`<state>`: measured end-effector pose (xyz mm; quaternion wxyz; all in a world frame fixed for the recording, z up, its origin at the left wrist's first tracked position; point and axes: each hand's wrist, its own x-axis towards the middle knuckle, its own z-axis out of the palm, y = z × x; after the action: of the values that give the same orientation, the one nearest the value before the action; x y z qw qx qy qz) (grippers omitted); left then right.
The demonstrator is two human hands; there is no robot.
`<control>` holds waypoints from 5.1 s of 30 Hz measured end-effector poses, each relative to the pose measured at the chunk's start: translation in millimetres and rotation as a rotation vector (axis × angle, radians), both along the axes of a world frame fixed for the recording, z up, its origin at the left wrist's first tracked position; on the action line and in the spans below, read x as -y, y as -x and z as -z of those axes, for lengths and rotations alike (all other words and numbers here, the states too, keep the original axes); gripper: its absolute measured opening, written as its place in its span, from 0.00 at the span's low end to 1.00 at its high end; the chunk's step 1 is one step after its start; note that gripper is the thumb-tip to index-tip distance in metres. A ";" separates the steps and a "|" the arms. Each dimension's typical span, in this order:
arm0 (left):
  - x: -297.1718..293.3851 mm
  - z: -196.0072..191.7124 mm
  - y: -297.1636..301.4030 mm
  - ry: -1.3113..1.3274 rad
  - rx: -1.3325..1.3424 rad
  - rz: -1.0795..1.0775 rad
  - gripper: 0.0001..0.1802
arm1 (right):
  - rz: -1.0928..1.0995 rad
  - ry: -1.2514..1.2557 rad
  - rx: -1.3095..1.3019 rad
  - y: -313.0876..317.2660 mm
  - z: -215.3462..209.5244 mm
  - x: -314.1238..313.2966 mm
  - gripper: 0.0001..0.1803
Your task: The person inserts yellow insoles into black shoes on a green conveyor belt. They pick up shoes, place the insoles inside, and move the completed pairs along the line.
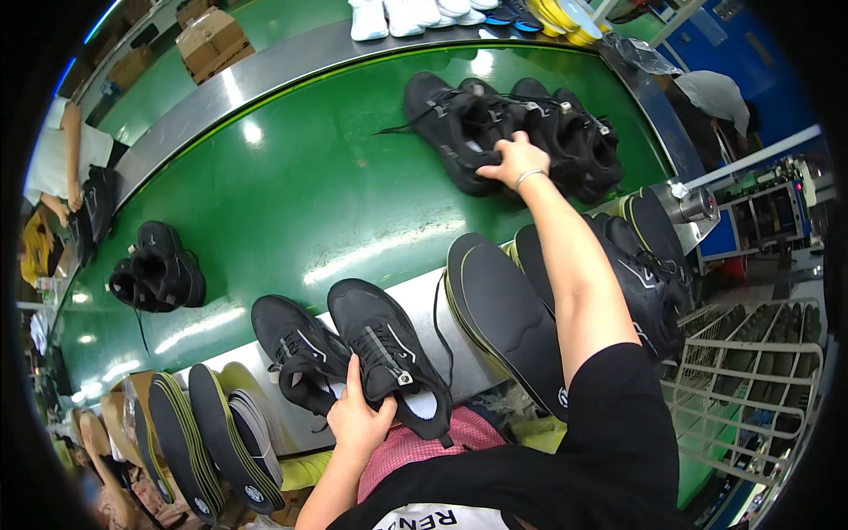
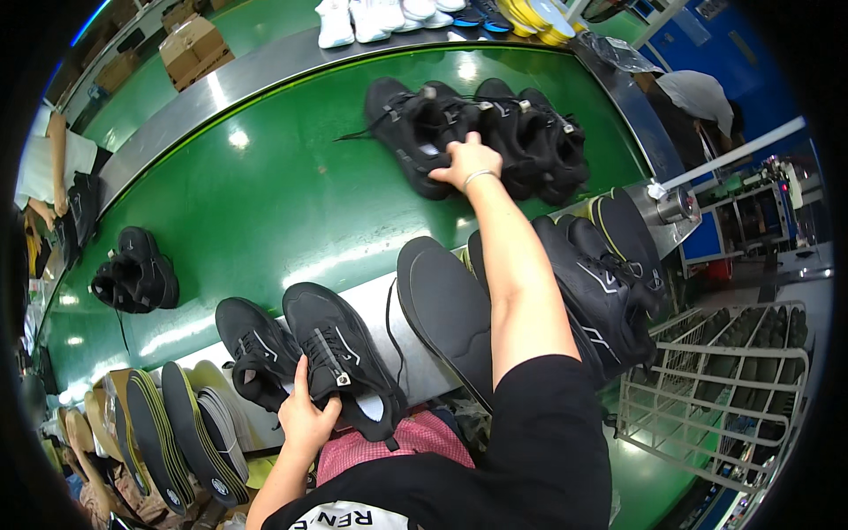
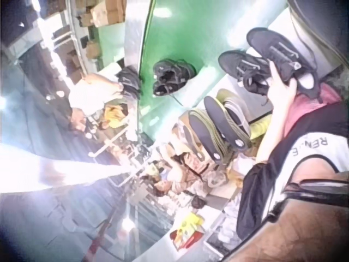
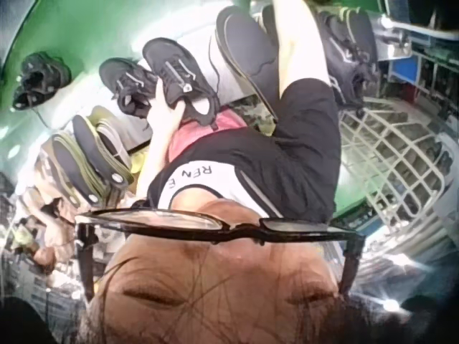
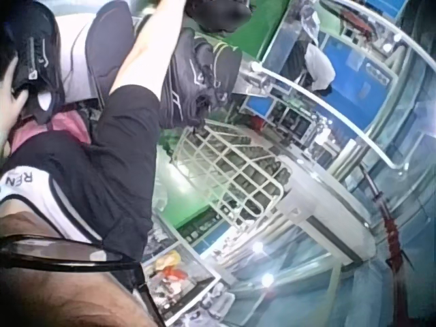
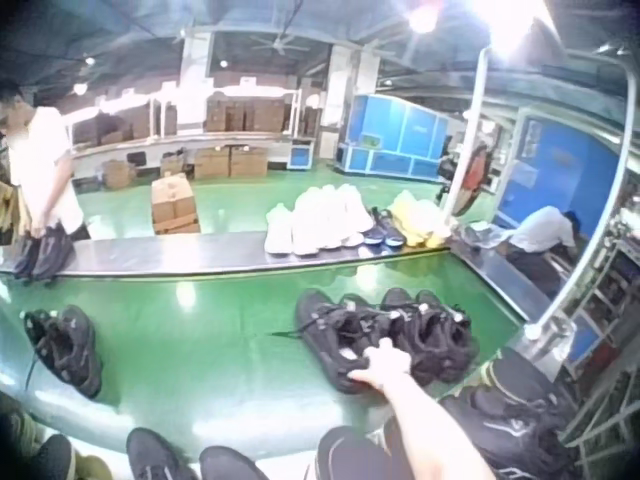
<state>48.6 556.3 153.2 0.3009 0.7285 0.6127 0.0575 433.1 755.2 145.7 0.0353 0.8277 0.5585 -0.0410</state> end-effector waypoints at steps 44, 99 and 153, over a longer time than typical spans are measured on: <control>69.3 -7.1 -139.0 0.021 0.296 1.041 0.32 | 1.793 -0.781 0.282 257.4 -81.7 889.5 0.11; 600.8 -84.0 -343.8 1.912 -0.335 1.270 0.33 | 2.758 0.288 1.040 396.6 -217.8 1188.2 0.17; 582.3 -263.3 -398.5 2.742 1.219 1.896 0.19 | 2.438 -0.122 0.682 231.8 -202.1 1277.1 0.35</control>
<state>447.1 -26.0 416.5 -0.7262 0.0740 0.5629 0.3876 201.3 -521.9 347.8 0.0783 0.7724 -0.5998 0.1935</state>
